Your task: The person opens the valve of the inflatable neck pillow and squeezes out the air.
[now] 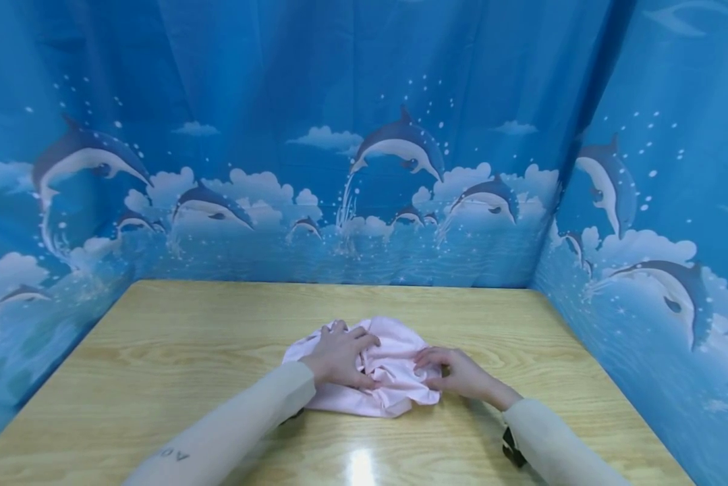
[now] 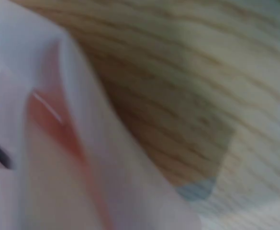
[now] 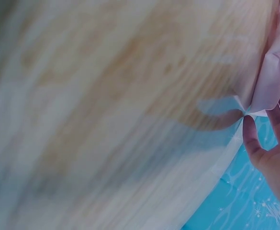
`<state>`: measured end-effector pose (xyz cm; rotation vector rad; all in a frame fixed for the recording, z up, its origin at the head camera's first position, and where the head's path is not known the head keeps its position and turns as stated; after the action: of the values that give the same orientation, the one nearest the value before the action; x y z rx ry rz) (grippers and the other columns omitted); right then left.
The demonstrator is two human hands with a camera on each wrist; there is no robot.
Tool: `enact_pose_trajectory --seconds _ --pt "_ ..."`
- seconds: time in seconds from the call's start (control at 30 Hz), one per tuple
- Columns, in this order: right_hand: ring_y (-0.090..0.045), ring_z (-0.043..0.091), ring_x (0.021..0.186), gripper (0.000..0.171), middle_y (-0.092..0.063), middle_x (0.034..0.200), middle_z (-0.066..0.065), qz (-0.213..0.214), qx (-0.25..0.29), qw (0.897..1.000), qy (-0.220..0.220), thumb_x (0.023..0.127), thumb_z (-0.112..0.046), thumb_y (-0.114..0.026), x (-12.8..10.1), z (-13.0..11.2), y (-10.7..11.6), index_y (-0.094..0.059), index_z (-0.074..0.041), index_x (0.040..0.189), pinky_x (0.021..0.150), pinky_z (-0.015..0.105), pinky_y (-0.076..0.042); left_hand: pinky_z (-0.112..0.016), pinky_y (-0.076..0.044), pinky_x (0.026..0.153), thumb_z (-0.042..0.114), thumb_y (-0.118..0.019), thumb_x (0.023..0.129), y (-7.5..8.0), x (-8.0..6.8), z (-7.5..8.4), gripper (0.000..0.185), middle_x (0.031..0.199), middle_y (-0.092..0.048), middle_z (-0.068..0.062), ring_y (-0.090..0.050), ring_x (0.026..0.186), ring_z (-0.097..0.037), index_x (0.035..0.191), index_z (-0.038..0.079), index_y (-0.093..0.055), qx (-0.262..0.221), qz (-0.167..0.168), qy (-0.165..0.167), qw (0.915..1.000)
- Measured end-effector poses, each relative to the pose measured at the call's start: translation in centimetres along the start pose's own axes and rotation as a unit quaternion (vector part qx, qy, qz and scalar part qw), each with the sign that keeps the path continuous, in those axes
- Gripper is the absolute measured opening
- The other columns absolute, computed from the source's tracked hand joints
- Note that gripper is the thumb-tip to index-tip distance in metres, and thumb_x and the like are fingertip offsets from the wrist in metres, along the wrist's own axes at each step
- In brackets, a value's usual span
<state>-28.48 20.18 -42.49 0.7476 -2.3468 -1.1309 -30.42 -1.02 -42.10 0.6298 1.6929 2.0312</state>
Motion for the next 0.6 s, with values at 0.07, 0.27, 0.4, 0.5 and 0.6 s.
enact_pose_trajectory --seconds 0.07,0.27,0.4,0.5,0.6 --pt "-0.056 0.03 0.109 0.027 -0.063 0.115 0.009 0.0 0.003 1.0 0.001 0.078 -0.017 -0.07 0.04 0.09 -0.02 -0.066 -0.011 0.103 0.094 0.039 -0.045 -0.057 -0.034 0.092 0.07 -0.063 0.061 -0.06 0.08 -0.1 0.085 0.132 -0.048 0.001 -0.044 0.112 -0.032 0.133 0.031 -0.041 0.0 -0.005 0.007 1.0" --pt "-0.057 0.029 0.109 0.027 -0.064 0.114 0.008 0.001 0.006 1.0 0.007 0.078 -0.018 -0.07 0.1 0.03 -0.1 -0.066 -0.01 0.104 0.094 0.04 -0.045 -0.057 -0.035 0.092 0.076 -0.06 0.059 -0.1 0.06 -0.23 0.106 0.134 -0.044 -0.003 -0.042 0.114 -0.031 0.146 0.033 -0.017 -0.006 -0.01 0.018 0.9998" --pt "-0.057 0.029 0.107 0.026 -0.064 0.114 0.008 -0.003 0.009 1.0 0.003 0.079 -0.019 -0.07 0.12 0.0 -0.15 -0.066 -0.011 0.104 0.09 0.033 -0.046 -0.06 -0.033 0.094 0.077 -0.059 0.059 -0.05 0.07 -0.21 0.108 0.135 -0.043 -0.006 -0.041 0.116 -0.034 0.146 0.032 -0.014 -0.005 -0.016 0.025 0.9995" --pt "-0.058 0.028 0.106 0.026 -0.064 0.114 0.008 -0.002 0.012 1.0 0.008 0.079 -0.017 -0.069 0.13 -0.08 -0.16 -0.066 -0.011 0.103 0.086 0.028 -0.047 -0.061 -0.031 0.095 0.078 -0.059 0.059 -0.11 0.15 -0.22 0.108 0.135 -0.043 -0.007 -0.04 0.118 -0.035 0.146 0.032 -0.015 -0.005 -0.021 0.03 0.9993" --pt "-0.058 0.027 0.105 0.026 -0.064 0.113 0.009 -0.001 0.011 1.0 0.014 0.079 -0.015 -0.069 0.13 -0.14 -0.16 -0.066 -0.01 0.103 0.085 0.027 -0.047 -0.06 -0.033 0.094 0.078 -0.059 0.058 -0.28 0.29 -0.28 0.103 0.131 -0.045 -0.006 -0.041 0.116 -0.033 0.144 0.032 -0.024 -0.002 -0.019 0.027 0.9994"
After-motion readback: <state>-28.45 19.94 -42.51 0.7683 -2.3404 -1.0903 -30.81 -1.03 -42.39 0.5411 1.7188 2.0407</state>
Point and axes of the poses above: each hand's wrist, its own x-axis towards the middle knuckle, its own y-axis out of the back of the hand, z = x × y, the point moved 5 cm from there along x, towards the middle knuckle
